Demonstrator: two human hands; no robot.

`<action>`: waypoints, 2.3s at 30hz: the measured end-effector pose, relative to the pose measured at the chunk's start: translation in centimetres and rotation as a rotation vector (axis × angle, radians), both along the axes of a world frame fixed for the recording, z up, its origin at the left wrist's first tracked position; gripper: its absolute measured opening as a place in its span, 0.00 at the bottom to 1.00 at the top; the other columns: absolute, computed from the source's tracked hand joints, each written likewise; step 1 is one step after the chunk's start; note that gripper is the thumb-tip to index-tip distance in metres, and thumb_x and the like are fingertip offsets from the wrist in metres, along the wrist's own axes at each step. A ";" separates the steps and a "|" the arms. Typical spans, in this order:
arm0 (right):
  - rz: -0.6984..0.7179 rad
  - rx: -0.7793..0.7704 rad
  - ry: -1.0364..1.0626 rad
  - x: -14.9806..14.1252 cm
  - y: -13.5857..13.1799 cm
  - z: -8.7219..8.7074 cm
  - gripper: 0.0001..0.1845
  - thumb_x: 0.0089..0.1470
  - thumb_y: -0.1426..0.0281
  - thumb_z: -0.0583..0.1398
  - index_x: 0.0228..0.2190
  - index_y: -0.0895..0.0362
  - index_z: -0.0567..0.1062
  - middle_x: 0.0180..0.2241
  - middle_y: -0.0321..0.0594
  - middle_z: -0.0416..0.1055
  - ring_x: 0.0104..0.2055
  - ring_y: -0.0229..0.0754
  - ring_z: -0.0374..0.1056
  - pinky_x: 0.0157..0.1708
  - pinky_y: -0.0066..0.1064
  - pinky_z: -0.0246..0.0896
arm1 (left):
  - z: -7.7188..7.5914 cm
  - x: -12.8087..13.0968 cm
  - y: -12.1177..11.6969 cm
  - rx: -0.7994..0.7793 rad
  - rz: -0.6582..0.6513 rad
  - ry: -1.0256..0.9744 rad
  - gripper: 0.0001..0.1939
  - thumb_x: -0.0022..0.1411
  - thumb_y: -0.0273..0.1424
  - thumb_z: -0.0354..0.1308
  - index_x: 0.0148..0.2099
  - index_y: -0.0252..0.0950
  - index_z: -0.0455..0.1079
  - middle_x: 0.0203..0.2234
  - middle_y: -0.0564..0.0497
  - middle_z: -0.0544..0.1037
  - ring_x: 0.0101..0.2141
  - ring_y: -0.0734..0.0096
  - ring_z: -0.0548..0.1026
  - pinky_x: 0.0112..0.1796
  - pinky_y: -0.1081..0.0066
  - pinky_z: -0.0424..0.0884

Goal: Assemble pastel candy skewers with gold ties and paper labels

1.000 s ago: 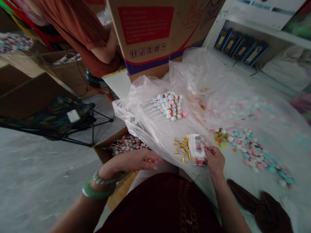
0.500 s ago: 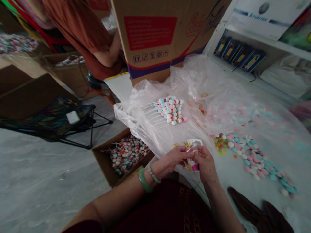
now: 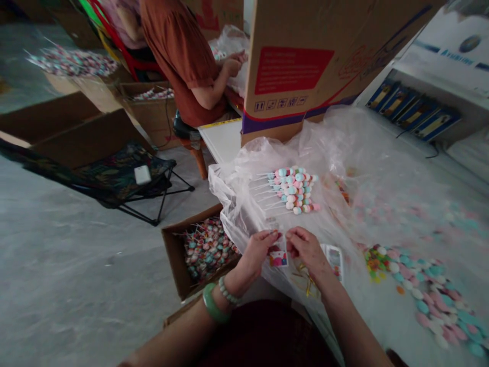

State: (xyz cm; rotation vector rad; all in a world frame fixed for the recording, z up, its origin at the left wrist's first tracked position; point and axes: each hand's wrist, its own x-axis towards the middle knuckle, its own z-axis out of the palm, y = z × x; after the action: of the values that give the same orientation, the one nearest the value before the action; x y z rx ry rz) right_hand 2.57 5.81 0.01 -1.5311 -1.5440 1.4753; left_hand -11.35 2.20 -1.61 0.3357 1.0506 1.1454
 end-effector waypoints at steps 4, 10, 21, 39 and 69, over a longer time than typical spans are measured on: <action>0.060 0.260 -0.451 -1.6 3.8 -1.1 0.17 0.57 0.61 0.50 0.40 0.55 0.73 0.24 0.34 0.71 0.26 0.38 0.65 0.28 0.27 0.55 | 0.4 -2.5 0.8 -0.080 -0.019 -0.034 0.06 0.53 0.30 0.58 0.31 0.30 0.71 0.21 0.51 0.75 0.21 0.74 0.71 0.26 0.72 0.69; 0.065 0.344 -0.745 -2.1 3.1 -1.8 0.14 0.56 0.67 0.50 0.27 0.56 0.72 0.26 0.41 0.72 0.29 0.41 0.65 0.29 0.30 0.48 | 0.2 -3.7 0.1 -0.123 -0.137 -0.163 0.08 0.47 0.21 0.57 0.33 0.33 0.67 0.23 0.49 0.77 0.24 0.66 0.76 0.27 0.68 0.72; -0.615 -0.106 0.056 7.7 -0.8 -2.2 0.09 0.35 0.64 0.62 0.20 0.56 0.70 0.13 0.29 0.59 0.15 0.33 0.50 0.16 0.27 0.41 | -0.5 -0.9 -0.3 -0.001 -0.367 -0.008 0.13 0.51 0.38 0.61 0.32 0.32 0.70 0.27 0.49 0.77 0.24 0.70 0.74 0.25 0.72 0.67; -0.690 -0.024 0.596 3.0 -7.3 1.6 0.09 0.38 0.65 0.65 0.19 0.57 0.73 0.18 0.30 0.64 0.23 0.34 0.57 0.27 0.28 0.53 | 2.8 9.3 0.7 0.090 0.029 -0.082 0.13 0.50 0.38 0.61 0.29 0.32 0.69 0.21 0.52 0.71 0.21 0.77 0.67 0.23 0.75 0.61; -0.577 -0.032 0.425 4.7 -7.4 0.6 0.09 0.37 0.66 0.64 0.16 0.57 0.71 0.15 0.30 0.63 0.21 0.33 0.55 0.24 0.28 0.49 | 0.4 6.8 1.8 -0.055 -0.059 0.023 0.11 0.43 0.28 0.65 0.22 0.32 0.64 0.15 0.57 0.65 0.16 0.83 0.60 0.19 0.78 0.55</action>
State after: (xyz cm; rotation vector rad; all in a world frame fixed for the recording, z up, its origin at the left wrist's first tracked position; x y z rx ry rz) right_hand 7.23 -1.62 0.58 -1.4005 -0.7540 1.3604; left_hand -4.52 4.01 -1.24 0.3350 1.0836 1.0606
